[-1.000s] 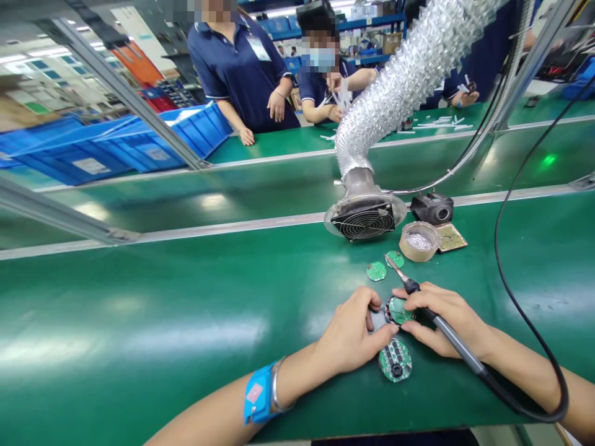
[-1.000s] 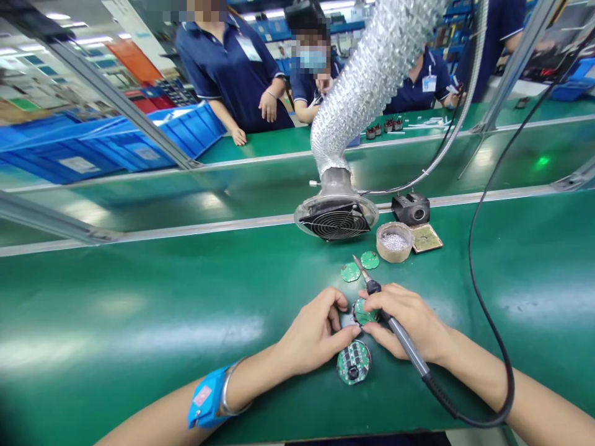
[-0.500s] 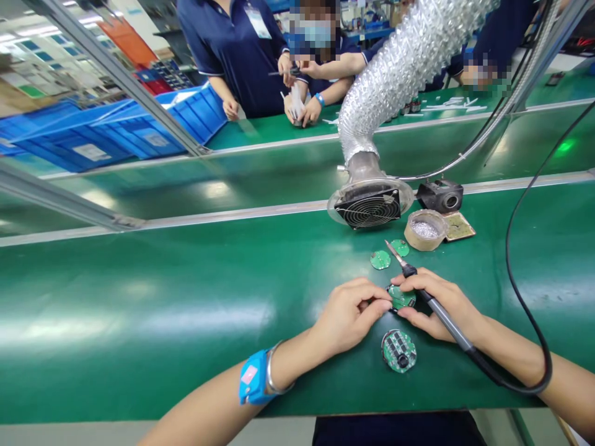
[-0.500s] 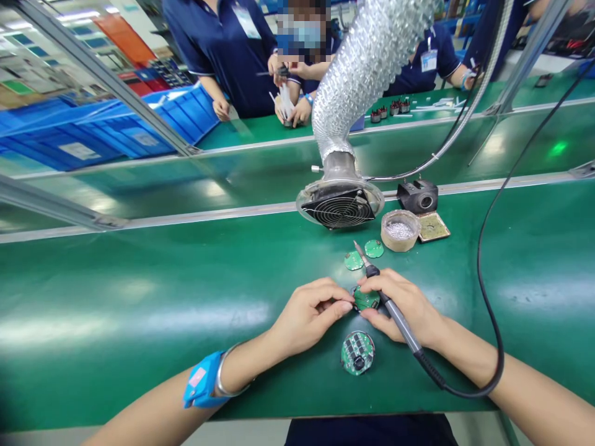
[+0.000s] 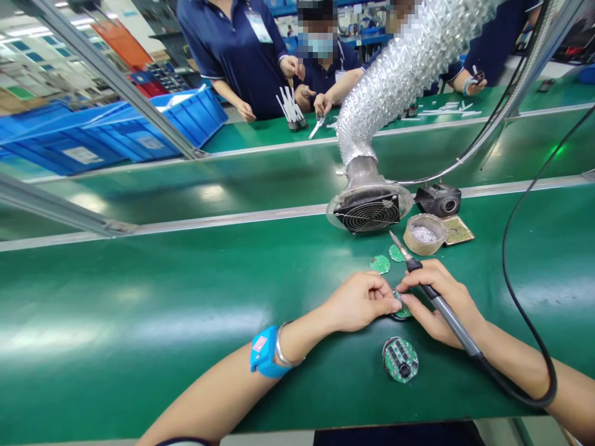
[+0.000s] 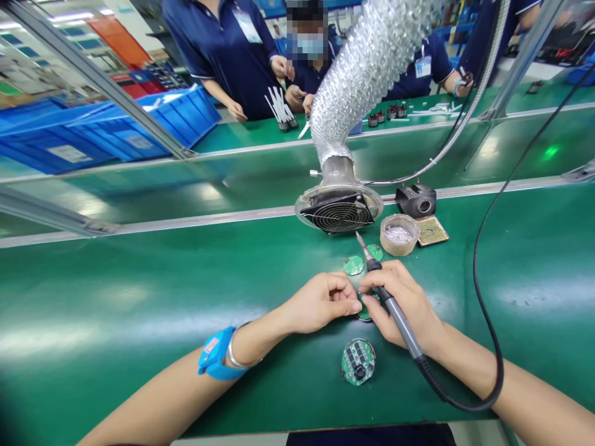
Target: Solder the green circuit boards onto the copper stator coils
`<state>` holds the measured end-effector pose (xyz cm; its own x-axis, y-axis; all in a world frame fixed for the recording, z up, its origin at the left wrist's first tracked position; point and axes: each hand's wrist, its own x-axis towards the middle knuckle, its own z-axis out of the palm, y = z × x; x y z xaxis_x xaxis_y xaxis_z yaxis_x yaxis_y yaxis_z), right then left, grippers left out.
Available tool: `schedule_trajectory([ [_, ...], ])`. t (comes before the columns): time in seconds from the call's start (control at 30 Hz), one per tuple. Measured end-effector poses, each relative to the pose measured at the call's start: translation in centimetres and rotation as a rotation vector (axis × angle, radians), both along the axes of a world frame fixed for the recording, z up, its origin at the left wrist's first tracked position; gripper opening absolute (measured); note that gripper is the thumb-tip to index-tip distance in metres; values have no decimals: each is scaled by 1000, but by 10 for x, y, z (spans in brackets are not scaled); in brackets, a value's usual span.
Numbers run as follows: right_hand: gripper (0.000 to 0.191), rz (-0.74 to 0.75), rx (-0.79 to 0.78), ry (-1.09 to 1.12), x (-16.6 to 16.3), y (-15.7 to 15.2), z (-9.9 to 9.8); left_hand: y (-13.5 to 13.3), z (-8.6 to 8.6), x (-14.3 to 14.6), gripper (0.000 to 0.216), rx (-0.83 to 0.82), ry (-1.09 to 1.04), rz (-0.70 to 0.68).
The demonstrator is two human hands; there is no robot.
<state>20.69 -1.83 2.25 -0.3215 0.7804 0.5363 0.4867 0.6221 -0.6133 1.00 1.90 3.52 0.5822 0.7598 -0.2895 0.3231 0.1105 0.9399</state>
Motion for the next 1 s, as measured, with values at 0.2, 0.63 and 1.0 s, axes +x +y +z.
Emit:
schedule_trajectory([
  [0.2,26,16,32,-42,-4,1,2,-4,-3,0,19,104,10,41],
  [0.63,26,16,-266,-10,-1,-1,2,-14,-4,1,10,377,59,96],
  [1.0,40,-8,-180,-57,11,-12,4,-7,2,7,5,286,116,113],
])
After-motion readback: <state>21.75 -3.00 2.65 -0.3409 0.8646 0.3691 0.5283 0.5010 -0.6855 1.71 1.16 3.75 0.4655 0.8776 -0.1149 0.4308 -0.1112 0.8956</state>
